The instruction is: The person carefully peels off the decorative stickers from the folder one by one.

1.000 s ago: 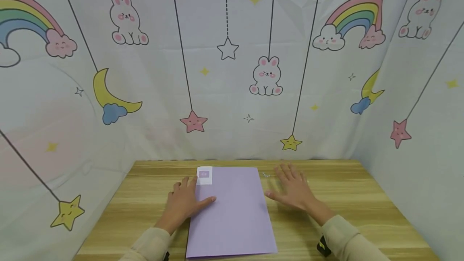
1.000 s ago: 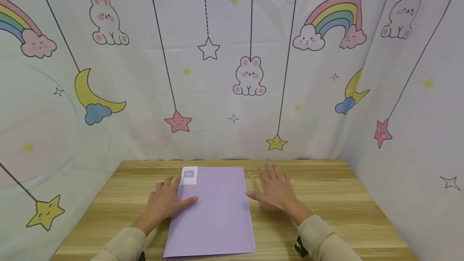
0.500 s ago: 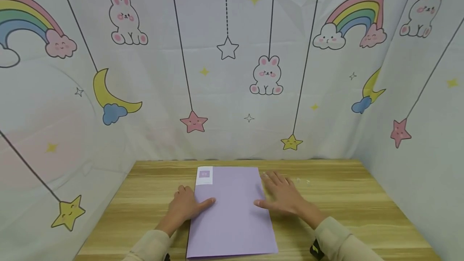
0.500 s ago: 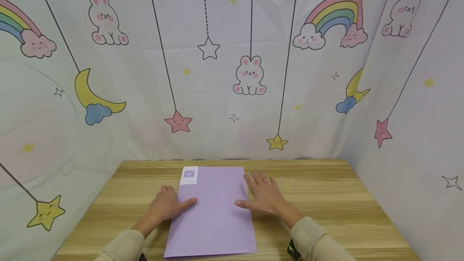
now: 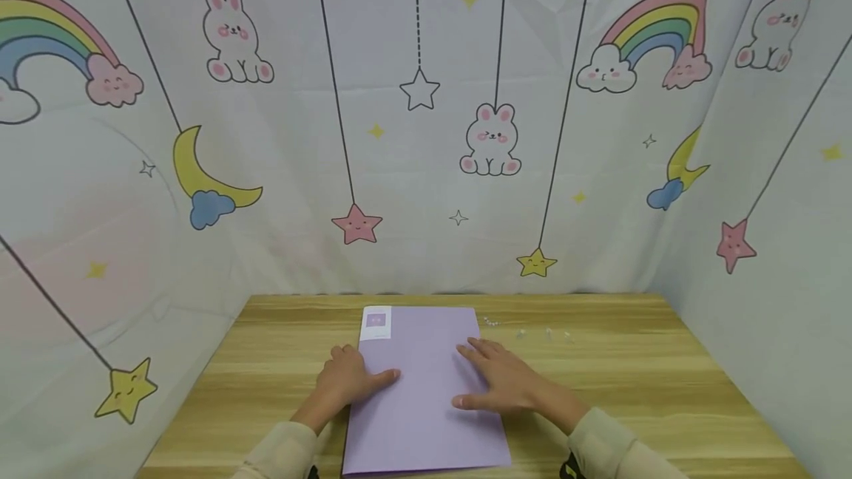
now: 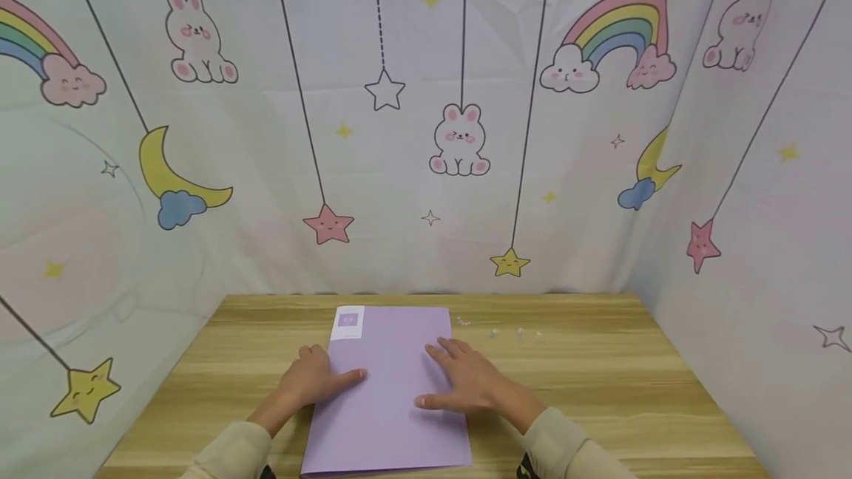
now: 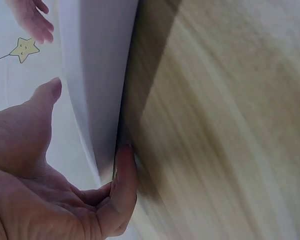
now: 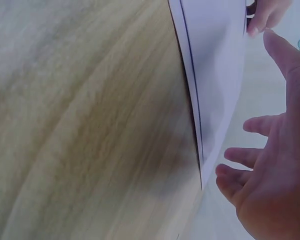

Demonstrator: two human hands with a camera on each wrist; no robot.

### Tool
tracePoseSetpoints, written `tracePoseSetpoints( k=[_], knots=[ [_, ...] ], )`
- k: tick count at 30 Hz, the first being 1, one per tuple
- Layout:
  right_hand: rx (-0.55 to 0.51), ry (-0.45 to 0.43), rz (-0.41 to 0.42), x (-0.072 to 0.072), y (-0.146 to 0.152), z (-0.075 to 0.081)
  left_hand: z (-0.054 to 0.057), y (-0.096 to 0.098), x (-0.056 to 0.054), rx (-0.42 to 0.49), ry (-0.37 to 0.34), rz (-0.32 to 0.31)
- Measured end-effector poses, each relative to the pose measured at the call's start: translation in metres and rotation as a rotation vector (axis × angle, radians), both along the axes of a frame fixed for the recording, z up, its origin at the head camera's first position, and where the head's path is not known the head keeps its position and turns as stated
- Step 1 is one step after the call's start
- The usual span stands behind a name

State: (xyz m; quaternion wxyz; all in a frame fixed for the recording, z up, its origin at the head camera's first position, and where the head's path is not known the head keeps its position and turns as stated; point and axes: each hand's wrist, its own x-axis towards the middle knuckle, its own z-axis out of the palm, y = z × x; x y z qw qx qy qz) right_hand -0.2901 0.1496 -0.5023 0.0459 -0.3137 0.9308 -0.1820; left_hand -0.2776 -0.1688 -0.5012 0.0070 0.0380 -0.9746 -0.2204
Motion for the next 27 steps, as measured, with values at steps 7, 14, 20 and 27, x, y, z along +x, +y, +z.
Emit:
tracePoseSetpoints(
  k=[7, 14, 20, 27],
  knots=[
    [0.018, -0.022, 0.027, 0.006, -0.004, 0.0, 0.001, 0.0, 0.002, 0.029, -0.016, -0.025],
    [0.022, -0.045, 0.036, 0.007, -0.005, 0.0, 0.001, 0.001, -0.001, 0.069, -0.03, -0.053],
    [0.004, -0.059, 0.042, 0.008, -0.005, 0.002, 0.008, 0.003, -0.005, 0.114, -0.07, -0.066],
    [0.009, -0.067, 0.039, 0.009, -0.006, 0.003, 0.014, -0.001, -0.007, 0.236, -0.14, -0.043]
  ],
)
